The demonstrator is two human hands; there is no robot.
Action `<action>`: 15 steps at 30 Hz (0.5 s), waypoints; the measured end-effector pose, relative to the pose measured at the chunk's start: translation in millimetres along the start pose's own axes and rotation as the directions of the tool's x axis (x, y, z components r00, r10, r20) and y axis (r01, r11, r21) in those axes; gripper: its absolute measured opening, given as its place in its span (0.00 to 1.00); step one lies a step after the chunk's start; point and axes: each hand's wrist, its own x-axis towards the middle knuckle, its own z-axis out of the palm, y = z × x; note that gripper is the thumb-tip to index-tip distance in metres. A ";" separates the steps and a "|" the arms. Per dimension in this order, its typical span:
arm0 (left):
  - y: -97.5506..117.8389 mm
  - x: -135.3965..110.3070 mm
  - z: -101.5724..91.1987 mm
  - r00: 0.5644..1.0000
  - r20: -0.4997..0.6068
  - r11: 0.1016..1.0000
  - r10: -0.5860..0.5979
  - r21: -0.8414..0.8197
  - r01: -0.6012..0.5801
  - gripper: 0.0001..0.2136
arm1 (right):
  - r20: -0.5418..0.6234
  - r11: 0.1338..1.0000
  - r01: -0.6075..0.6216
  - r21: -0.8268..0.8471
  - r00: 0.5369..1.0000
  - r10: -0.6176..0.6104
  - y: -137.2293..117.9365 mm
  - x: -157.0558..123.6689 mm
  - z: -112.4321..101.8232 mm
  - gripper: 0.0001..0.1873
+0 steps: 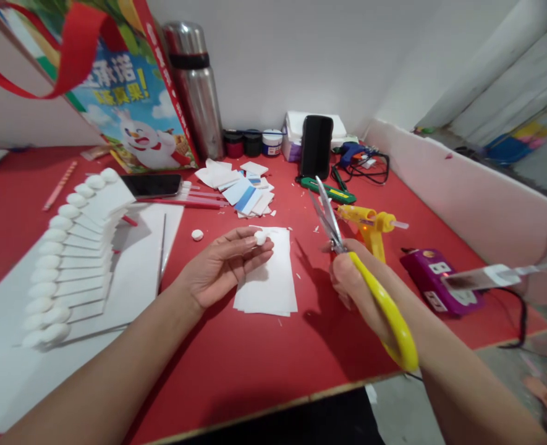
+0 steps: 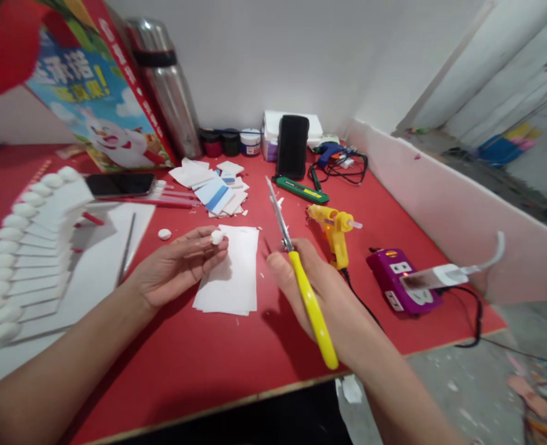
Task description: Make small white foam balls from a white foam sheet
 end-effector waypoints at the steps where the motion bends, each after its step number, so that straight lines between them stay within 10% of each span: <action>1: -0.1 -0.5 0.4 1.000 0.019 1.000 0.006 0.018 -0.007 0.08 | -0.009 0.993 0.031 -0.115 0.999 -0.032 2.3 -3.3 1.1 0.27; 15: -5.9 -9.8 5.6 0.980 0.185 0.969 0.068 0.223 -0.109 0.10 | 0.086 0.883 0.244 -0.402 0.970 -0.229 5.9 -16.0 24.1 0.49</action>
